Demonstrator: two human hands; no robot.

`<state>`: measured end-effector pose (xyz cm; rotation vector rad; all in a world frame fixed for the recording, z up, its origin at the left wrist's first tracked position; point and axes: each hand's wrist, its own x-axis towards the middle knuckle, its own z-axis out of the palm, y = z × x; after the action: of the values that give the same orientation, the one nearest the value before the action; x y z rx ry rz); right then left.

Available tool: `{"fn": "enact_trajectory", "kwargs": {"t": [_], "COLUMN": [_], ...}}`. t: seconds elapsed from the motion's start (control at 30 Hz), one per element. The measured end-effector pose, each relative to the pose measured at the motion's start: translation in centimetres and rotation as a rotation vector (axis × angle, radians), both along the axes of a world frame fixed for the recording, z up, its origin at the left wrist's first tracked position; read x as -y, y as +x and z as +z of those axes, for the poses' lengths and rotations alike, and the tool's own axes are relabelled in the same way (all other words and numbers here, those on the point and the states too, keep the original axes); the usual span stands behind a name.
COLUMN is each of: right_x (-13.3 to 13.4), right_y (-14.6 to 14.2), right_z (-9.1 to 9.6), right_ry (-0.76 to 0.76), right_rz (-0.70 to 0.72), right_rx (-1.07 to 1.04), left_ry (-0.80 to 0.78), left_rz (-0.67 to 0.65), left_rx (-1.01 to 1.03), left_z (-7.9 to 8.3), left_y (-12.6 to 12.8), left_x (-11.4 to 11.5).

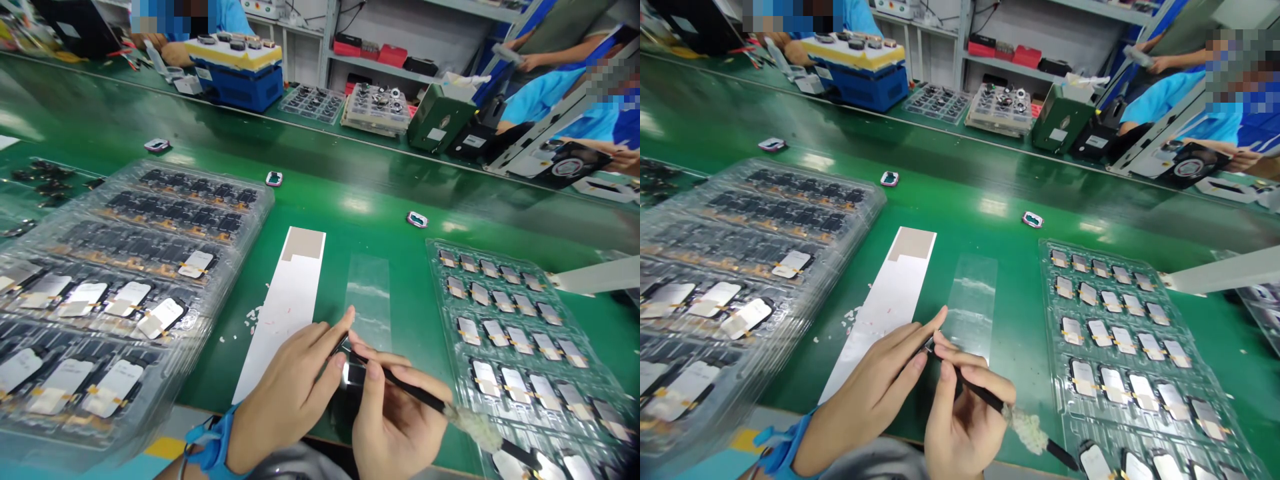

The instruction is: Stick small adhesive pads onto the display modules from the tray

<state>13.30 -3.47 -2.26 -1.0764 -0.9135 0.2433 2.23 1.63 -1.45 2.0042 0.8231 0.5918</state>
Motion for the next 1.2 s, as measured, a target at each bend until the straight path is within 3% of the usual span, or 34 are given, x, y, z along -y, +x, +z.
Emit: {"fn": "enact_trajectory", "kwargs": {"t": [1.2], "right_x": [-0.01], "right_y": [0.01], "right_z": [-0.09], "right_ry": [-0.005], "right_rz": [-0.002], "right_rx": [0.03], "left_ry": [0.006], "left_rz": [-0.005], "left_rx": [-0.028], "left_z": [-0.17], "left_y": [-0.18], "left_x": [0.01]}}
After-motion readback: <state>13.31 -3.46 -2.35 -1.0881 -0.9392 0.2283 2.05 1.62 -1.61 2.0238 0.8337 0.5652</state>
